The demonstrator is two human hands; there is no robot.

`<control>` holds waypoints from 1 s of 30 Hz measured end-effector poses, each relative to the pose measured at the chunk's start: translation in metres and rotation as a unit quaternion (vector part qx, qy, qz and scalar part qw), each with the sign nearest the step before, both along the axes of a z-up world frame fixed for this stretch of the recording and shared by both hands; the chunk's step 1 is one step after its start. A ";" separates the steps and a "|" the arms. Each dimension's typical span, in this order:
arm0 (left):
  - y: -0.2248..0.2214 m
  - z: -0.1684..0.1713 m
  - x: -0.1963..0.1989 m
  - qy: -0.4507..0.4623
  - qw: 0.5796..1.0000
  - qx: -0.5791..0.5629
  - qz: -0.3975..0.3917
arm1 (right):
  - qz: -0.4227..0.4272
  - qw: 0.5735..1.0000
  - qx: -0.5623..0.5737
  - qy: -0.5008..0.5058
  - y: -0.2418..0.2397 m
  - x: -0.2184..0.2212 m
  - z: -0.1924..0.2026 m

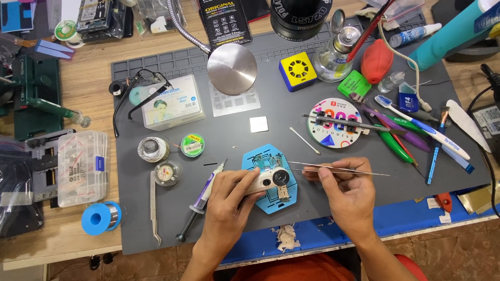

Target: A person performs a delicate repair on a circuit board, using tweezers to position a component, a magnifier for inspection, and a hot air gun for soldering.

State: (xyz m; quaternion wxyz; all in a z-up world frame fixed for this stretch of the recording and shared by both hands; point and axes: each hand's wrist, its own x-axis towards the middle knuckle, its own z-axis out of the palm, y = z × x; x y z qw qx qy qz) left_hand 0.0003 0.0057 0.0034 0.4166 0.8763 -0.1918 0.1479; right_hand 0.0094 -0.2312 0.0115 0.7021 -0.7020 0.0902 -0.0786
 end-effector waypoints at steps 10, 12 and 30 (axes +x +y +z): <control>0.001 -0.002 -0.001 0.011 1.000 0.005 0.000 | 0.004 1.000 -0.002 0.006 -0.002 -0.001 -0.001; 0.002 -0.002 -0.001 0.016 1.000 0.001 -0.001 | 0.005 1.000 0.006 0.003 -0.002 0.000 -0.002; 0.009 0.027 -0.008 -0.052 0.989 -0.046 0.130 | -0.055 0.993 -0.014 -0.099 -0.016 -0.001 -0.006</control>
